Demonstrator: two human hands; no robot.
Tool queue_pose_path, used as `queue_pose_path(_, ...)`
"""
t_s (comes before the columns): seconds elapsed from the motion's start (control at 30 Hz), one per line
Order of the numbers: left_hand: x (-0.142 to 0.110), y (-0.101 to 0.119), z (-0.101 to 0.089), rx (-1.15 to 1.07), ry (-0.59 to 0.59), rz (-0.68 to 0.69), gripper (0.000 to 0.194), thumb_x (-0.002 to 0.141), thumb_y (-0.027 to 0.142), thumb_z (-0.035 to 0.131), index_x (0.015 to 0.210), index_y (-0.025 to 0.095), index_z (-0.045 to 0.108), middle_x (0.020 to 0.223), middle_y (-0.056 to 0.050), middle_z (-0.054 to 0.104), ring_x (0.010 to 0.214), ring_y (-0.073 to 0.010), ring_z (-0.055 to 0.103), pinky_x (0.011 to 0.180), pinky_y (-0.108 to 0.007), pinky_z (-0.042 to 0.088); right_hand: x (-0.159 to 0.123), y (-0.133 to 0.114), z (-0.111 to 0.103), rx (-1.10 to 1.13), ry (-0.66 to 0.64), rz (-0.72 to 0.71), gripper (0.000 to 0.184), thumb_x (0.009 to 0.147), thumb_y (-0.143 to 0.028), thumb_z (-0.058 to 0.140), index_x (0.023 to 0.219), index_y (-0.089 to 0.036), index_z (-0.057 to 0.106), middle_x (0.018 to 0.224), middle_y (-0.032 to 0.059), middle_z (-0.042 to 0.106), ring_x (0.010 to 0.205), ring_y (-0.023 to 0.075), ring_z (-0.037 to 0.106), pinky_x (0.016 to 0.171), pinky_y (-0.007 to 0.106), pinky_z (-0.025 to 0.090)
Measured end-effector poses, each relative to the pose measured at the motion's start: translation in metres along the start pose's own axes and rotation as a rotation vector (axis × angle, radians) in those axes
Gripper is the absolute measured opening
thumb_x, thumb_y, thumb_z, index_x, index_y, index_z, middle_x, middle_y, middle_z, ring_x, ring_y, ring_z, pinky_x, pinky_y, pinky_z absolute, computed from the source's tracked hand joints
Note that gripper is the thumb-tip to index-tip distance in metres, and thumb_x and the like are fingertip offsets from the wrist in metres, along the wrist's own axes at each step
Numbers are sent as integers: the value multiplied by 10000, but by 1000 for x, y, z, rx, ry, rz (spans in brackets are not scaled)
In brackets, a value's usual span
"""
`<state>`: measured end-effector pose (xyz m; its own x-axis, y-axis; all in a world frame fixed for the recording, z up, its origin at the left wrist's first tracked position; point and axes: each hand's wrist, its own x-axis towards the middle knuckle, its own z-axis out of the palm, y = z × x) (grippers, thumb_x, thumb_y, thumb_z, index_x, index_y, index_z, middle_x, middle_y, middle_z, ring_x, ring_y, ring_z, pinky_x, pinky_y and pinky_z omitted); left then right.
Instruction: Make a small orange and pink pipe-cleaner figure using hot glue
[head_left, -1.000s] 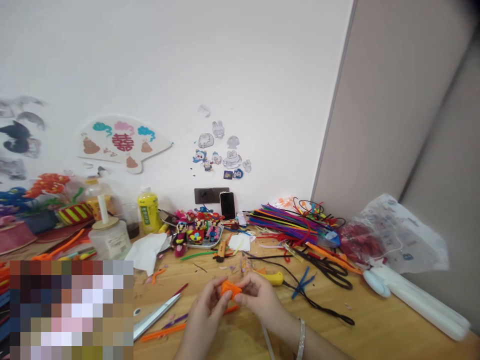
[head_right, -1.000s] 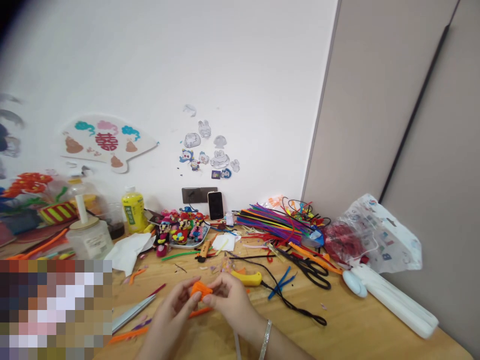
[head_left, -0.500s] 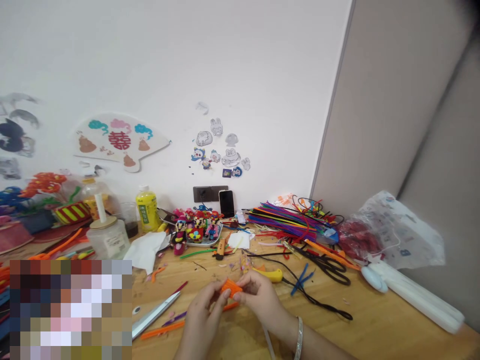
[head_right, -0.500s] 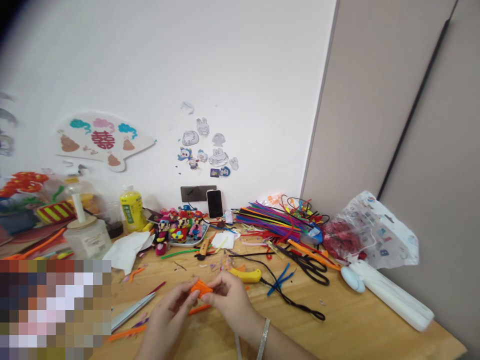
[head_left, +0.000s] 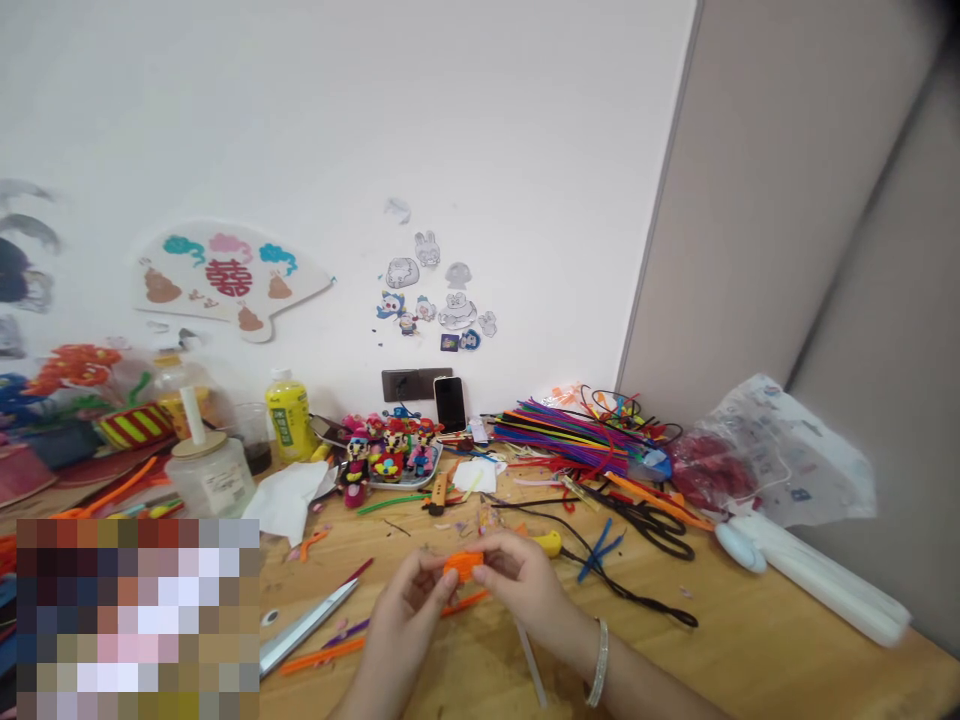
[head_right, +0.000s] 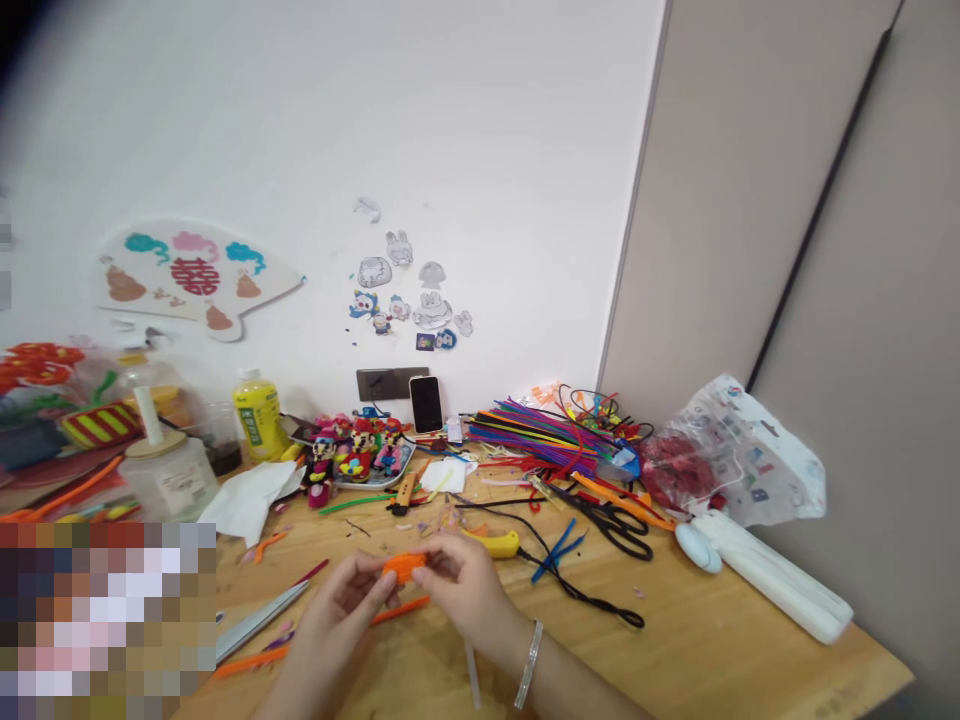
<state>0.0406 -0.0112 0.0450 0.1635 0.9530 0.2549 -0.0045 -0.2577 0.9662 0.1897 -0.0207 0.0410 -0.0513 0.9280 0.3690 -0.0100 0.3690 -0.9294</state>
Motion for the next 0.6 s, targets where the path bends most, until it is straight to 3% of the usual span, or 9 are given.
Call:
queue_pose_path(0.13, 1, -3, -2, 28, -34, 16, 230, 670, 404, 628, 648, 186, 560, 560, 37, 563, 552, -131, 534, 550, -228, 424, 1, 1, -1, -19, 17, -11, 231, 674, -380, 650, 782, -177, 637, 796, 37, 615, 762, 165, 590, 717, 296, 467)
queue_pose_path(0.3, 2, -3, -2, -20, -59, -27, 341, 634, 460, 638, 838, 198, 559, 660, 20, 615, 625, -159, 570, 590, -255, 449, 3, 2, -3, 67, -20, 92, 263, 647, -370, 674, 800, -162, 622, 767, 32, 633, 730, 164, 592, 690, 296, 460)
queue_pose_path(0.5, 3, -1, 0, -29, -52, -51, 291, 655, 454, 628, 622, 180, 536, 509, 59, 539, 493, -102, 490, 508, -211, 385, 5, 5, -2, 52, -23, 174, 279, 638, -386, 670, 767, -146, 607, 663, 4, 594, 625, 138, 556, 601, 262, 440)
queue_pose_path(0.6, 6, -8, 1, -174, -45, -162, 324, 604, 455, 674, 623, 176, 511, 461, 76, 534, 418, -74, 464, 455, -191, 356, 3, 6, -1, -66, -51, 100, 244, 717, -351, 601, 866, -158, 608, 773, 30, 610, 717, 158, 567, 668, 281, 445)
